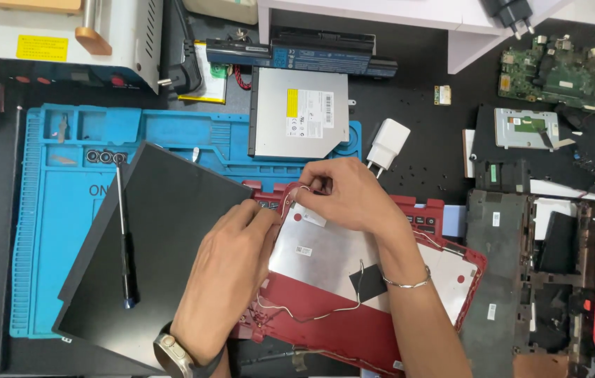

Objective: The person repairs a laptop by routing internal wiring and securing the frame.

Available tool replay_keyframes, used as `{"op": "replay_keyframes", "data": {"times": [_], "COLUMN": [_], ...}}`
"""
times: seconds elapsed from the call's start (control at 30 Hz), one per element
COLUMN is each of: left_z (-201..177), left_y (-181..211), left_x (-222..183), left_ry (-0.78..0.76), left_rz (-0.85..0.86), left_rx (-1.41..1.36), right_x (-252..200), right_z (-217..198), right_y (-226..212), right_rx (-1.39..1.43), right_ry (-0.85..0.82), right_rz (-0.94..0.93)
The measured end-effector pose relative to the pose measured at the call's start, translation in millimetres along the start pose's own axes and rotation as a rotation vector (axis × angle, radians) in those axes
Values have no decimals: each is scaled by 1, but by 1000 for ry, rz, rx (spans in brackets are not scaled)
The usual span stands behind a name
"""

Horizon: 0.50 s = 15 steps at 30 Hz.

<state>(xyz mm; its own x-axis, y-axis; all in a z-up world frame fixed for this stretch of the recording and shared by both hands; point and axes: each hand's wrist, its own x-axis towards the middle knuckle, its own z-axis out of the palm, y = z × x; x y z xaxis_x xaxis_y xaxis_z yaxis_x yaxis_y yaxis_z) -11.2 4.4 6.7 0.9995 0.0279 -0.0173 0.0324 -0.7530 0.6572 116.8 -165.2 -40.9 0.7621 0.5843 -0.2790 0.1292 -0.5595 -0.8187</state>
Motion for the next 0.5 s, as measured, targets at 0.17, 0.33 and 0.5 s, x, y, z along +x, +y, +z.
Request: {"op": "replay_keyframes", "data": {"times": [0.17, 0.33, 0.5], "left_z": [9, 30, 34], "left_y": [7, 17, 21], "left_x": [-9, -23, -26], "left_ry": [77, 259, 358], "left_rz": [22, -112, -262], "left_rx": [0, -49, -173], "right_x": [-3, -3, -4], "right_z": [0, 1, 2], "right_y": [-2, -4, 0], "right_rx": [-19, -77, -54], "right_ry": [18, 19, 35], "right_rz": [-10, -23, -51]}}
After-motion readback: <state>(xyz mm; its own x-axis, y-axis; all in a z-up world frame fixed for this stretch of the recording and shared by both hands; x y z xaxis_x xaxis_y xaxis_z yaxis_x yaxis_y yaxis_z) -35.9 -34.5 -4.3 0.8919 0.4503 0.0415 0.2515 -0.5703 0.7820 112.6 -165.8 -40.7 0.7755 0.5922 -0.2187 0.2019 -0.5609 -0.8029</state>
